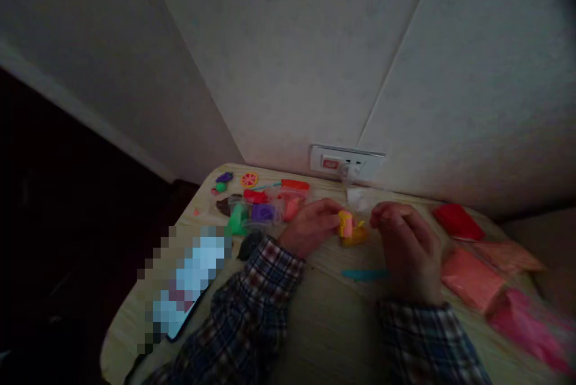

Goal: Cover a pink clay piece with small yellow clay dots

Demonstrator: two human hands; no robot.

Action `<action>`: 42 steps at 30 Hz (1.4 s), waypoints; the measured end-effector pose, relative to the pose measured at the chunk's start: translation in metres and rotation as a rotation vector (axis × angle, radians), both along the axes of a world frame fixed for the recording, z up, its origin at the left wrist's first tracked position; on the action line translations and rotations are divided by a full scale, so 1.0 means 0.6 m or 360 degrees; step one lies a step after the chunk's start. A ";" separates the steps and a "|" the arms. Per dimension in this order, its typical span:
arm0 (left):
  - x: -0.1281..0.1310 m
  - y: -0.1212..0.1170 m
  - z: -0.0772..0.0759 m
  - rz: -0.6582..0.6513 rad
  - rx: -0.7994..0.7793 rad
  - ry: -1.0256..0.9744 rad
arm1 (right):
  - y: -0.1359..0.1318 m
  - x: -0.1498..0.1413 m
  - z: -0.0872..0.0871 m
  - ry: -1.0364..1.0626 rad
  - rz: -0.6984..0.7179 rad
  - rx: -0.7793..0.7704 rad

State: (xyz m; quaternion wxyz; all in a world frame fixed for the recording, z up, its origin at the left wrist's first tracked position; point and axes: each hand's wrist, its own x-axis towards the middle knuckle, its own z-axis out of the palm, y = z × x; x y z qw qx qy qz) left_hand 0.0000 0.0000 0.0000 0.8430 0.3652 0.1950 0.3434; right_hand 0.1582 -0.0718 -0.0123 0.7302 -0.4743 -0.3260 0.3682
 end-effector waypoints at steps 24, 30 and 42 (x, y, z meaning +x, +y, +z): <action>-0.006 -0.001 -0.007 0.0003 -0.0048 0.0048 | 0.000 -0.011 0.010 0.0180 0.0083 -0.0102; -0.005 -0.002 -0.005 0.0023 -0.0050 0.0044 | 0.002 -0.008 0.013 0.0234 0.0071 -0.0027; -0.006 -0.002 0.002 0.0005 -0.0065 0.0042 | 0.002 -0.014 0.010 0.0150 0.0110 -0.0064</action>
